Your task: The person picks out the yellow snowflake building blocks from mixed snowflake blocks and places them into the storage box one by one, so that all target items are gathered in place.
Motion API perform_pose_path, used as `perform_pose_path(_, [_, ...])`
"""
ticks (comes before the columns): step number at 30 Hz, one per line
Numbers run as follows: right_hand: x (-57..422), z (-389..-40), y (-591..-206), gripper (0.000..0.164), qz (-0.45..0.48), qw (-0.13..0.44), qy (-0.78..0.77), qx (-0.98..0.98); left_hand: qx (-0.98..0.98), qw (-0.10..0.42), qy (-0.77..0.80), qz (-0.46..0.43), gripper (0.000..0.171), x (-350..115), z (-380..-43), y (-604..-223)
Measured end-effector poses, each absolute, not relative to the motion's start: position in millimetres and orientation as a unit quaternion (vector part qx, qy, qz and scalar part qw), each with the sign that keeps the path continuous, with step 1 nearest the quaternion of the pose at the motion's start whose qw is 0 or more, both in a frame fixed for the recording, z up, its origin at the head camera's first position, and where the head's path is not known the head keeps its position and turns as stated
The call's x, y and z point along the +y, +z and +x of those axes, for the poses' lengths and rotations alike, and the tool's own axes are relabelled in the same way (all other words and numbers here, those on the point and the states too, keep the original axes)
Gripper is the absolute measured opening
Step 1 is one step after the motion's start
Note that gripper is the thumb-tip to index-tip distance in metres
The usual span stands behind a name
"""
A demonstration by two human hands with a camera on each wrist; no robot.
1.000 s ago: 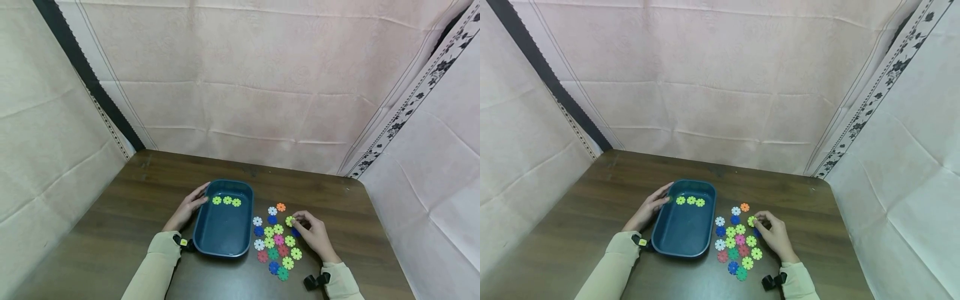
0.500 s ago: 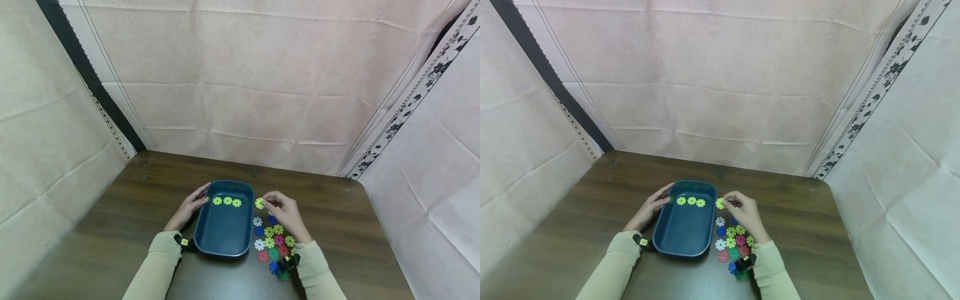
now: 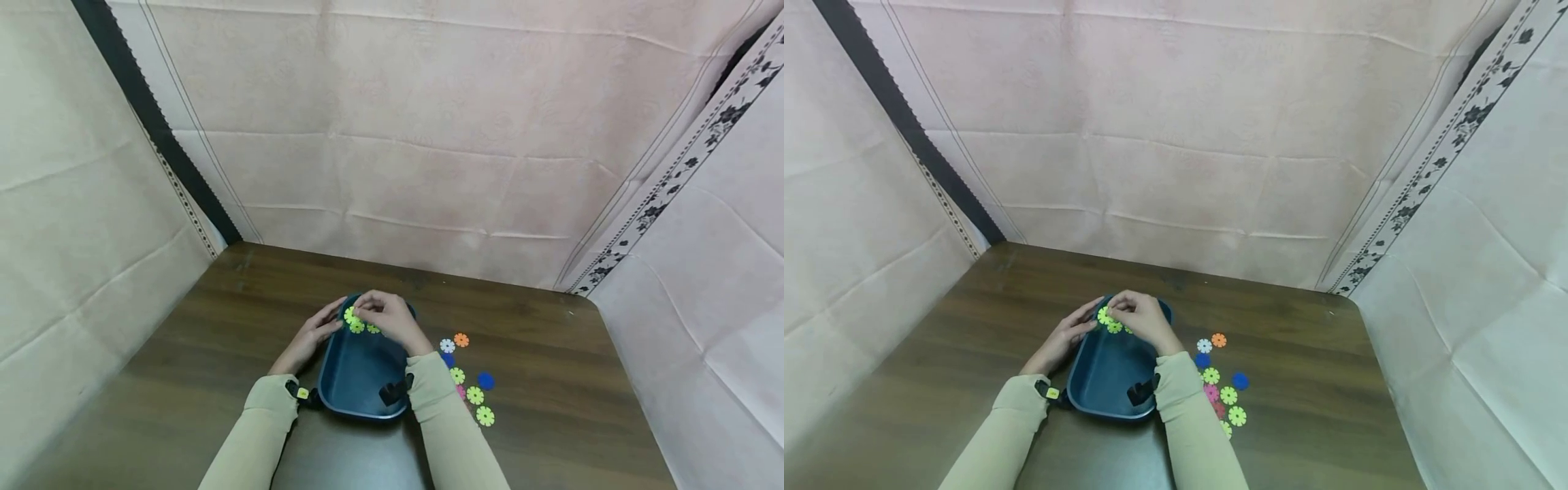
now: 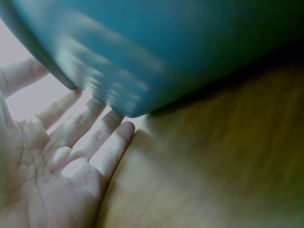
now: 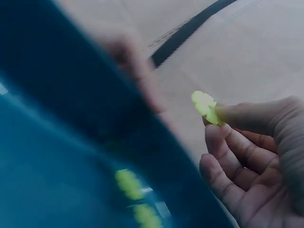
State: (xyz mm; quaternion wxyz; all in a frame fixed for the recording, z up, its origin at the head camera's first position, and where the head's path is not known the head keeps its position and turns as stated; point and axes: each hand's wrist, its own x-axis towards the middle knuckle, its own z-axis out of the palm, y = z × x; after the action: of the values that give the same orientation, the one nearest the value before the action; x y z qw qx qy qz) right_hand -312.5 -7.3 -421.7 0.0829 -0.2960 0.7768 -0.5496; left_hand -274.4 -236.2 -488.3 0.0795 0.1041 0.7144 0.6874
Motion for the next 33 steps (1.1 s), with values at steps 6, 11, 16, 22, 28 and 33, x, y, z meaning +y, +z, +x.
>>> perform_pose_path(6, [-10.8, -312.6, -441.6, 0.010, -0.281, 0.118, -0.496, 0.813, 0.713, 0.079, 0.688, 0.106, 0.055, -236.4, -275.8, -489.0])
perform_pose_path(11, [-11.6, -313.8, -445.9, 0.012, -0.307, 0.145, -0.424, 0.840, 0.717, 0.081, 0.684, 0.102, 0.055, -237.6, -276.3, -489.3])
perform_pose_path(16, [-13.7, -314.5, -447.0, 0.012, -0.320, 0.153, -0.406, 0.842, 0.718, 0.079, 0.683, 0.106, 0.054, -238.2, -275.8, -489.0])
perform_pose_path(22, [-14.4, -313.9, -446.9, 0.010, -0.321, 0.143, -0.424, 0.835, 0.713, 0.082, 0.689, 0.101, 0.052, -239.7, -274.8, -489.5])
perform_pose_path(28, [-14.8, -312.2, -439.6, 0.013, -0.311, 0.122, -0.460, 0.823, 0.713, 0.080, 0.688, 0.108, 0.055, -240.4, -276.7, -489.5])
perform_pose_path(33, [-12.8, -309.2, -420.9, 0.019, -0.325, 0.090, -0.478, 0.811, 0.712, 0.080, 0.691, 0.100, 0.056, -239.2, -275.6, -488.5])
